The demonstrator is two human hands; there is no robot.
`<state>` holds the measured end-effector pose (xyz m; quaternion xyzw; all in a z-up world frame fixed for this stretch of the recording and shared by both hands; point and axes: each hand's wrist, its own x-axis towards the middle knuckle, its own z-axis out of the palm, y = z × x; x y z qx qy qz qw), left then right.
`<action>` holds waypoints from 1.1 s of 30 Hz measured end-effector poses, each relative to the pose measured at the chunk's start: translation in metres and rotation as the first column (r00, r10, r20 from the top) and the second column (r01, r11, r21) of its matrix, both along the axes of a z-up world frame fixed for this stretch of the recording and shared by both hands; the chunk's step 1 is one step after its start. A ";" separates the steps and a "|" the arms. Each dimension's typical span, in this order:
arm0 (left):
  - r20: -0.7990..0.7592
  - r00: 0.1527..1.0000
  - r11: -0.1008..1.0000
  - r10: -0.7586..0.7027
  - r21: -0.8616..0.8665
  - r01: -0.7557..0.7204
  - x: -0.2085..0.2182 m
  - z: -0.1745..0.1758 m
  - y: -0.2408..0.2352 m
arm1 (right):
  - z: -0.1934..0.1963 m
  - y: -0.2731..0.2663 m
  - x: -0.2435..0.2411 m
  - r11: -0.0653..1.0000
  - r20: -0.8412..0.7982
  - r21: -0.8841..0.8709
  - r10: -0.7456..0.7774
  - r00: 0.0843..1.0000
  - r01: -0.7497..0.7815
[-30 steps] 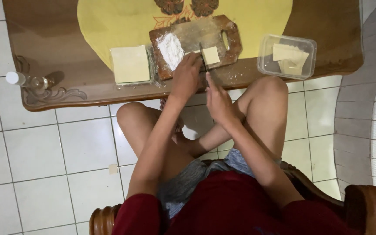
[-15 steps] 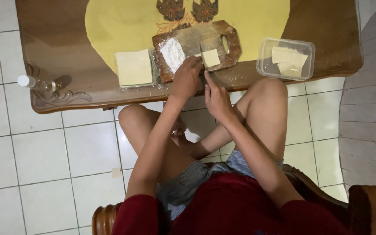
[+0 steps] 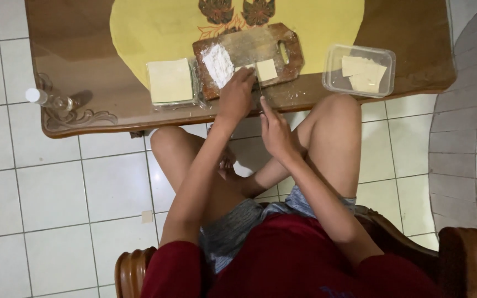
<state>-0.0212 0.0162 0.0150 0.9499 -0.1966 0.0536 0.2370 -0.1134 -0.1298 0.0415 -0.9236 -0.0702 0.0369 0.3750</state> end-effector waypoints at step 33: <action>0.092 0.995 0.999 0.041 -0.035 -0.038 0.000 0.001 -0.003 | 0.031 -0.027 0.030 0.979 0.083 0.151 -0.154 0.985 0.140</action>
